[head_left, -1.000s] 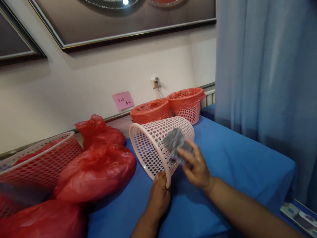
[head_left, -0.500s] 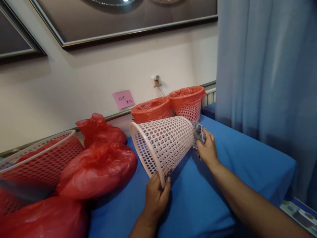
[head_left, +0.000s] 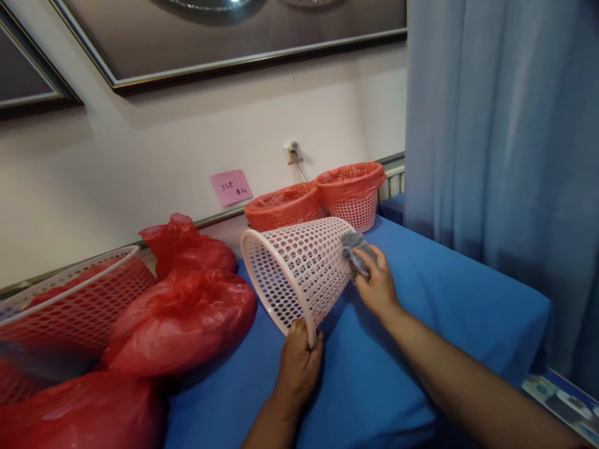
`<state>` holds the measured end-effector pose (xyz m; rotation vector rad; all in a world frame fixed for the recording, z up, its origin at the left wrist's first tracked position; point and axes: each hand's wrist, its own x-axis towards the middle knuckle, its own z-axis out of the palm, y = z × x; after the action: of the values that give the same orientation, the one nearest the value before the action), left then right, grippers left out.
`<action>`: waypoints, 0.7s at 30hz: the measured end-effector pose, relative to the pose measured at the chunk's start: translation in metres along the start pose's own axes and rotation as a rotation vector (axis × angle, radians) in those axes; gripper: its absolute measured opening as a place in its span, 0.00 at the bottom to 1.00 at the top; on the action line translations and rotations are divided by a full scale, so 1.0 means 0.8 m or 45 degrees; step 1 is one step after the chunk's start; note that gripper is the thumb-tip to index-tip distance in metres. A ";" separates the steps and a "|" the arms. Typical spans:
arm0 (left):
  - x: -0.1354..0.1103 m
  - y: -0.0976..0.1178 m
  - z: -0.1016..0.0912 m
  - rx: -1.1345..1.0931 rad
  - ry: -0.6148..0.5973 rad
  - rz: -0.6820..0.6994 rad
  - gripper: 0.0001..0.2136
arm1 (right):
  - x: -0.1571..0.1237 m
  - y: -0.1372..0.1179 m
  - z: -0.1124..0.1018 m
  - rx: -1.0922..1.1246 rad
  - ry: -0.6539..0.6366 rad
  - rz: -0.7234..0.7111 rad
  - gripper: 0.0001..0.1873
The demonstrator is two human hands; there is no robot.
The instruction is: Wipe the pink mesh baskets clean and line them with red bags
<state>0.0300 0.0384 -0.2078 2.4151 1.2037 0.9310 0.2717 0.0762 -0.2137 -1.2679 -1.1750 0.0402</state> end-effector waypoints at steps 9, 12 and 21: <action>0.002 -0.005 0.003 0.060 -0.043 0.071 0.19 | -0.018 -0.035 -0.013 0.186 -0.090 -0.461 0.34; 0.005 -0.005 -0.001 -0.050 -0.021 0.083 0.14 | -0.044 -0.074 -0.022 0.294 -0.235 -0.921 0.33; 0.009 0.024 -0.013 -0.569 0.272 -0.182 0.20 | -0.033 -0.045 -0.006 0.121 -0.134 -0.560 0.31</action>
<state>0.0376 0.0319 -0.1873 1.8945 1.0780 1.2797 0.2427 0.0436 -0.2030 -0.9115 -1.5035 -0.1617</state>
